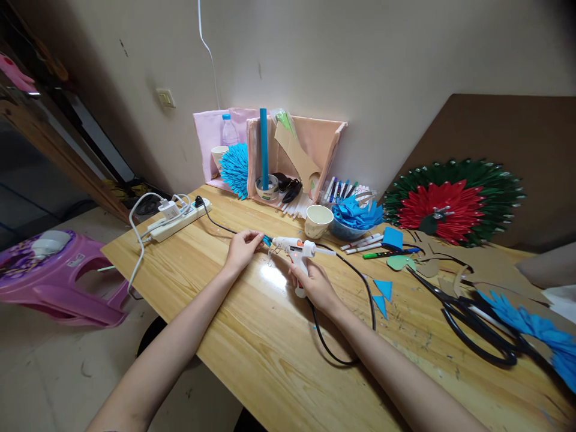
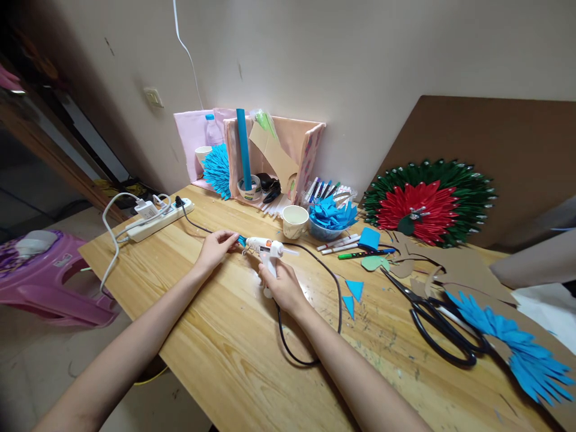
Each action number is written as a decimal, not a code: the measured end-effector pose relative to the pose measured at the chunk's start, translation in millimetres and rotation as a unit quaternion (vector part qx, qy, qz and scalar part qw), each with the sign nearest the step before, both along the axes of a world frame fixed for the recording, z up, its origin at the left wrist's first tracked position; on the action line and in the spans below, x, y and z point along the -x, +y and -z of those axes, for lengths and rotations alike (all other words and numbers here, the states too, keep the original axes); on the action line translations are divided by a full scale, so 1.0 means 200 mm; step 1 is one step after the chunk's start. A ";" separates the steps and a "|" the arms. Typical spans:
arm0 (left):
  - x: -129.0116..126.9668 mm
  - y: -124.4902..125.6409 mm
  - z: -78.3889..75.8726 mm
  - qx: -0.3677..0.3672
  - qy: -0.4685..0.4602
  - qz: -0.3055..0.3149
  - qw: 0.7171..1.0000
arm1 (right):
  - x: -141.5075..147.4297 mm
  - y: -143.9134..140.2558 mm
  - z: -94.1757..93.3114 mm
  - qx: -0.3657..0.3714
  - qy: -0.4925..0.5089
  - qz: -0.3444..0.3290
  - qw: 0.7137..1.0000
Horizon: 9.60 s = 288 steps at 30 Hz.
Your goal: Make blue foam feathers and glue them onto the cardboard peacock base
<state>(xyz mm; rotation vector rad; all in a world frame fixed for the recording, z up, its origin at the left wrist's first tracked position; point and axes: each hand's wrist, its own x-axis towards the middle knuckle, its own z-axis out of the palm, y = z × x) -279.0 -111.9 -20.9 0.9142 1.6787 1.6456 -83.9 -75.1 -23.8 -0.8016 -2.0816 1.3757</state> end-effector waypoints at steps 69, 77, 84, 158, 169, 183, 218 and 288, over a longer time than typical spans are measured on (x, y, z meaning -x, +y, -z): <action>-1.59 0.36 0.03 0.007 -0.042 0.323 0.945 | -1.36 0.06 -0.03 -0.122 -0.011 0.316 0.941; -1.60 0.35 0.02 0.006 -0.075 0.352 0.933 | -1.36 0.05 -0.03 -0.127 -0.011 0.306 0.943; -1.59 0.34 0.02 -0.004 -0.078 0.367 0.927 | -1.37 0.06 -0.02 -0.150 -0.003 0.311 0.938; -1.60 0.30 -0.01 0.015 -0.046 0.370 0.928 | -1.39 0.07 -0.03 -0.263 -0.049 0.330 0.905; -1.60 0.30 -0.02 0.015 -0.041 0.371 0.927 | -1.39 0.06 -0.06 -0.279 -0.042 0.322 0.904; -1.61 0.31 -0.02 0.035 -0.046 0.393 0.918 | -1.39 0.07 -0.05 -0.294 -0.046 0.330 0.896; -1.60 0.31 -0.03 0.019 -0.011 0.386 0.922 | -1.40 0.07 -0.05 -0.277 -0.016 0.314 0.908; -1.60 0.30 -0.01 -0.008 0.027 0.370 0.929 | -1.41 0.07 -0.05 -0.281 -0.020 0.319 0.905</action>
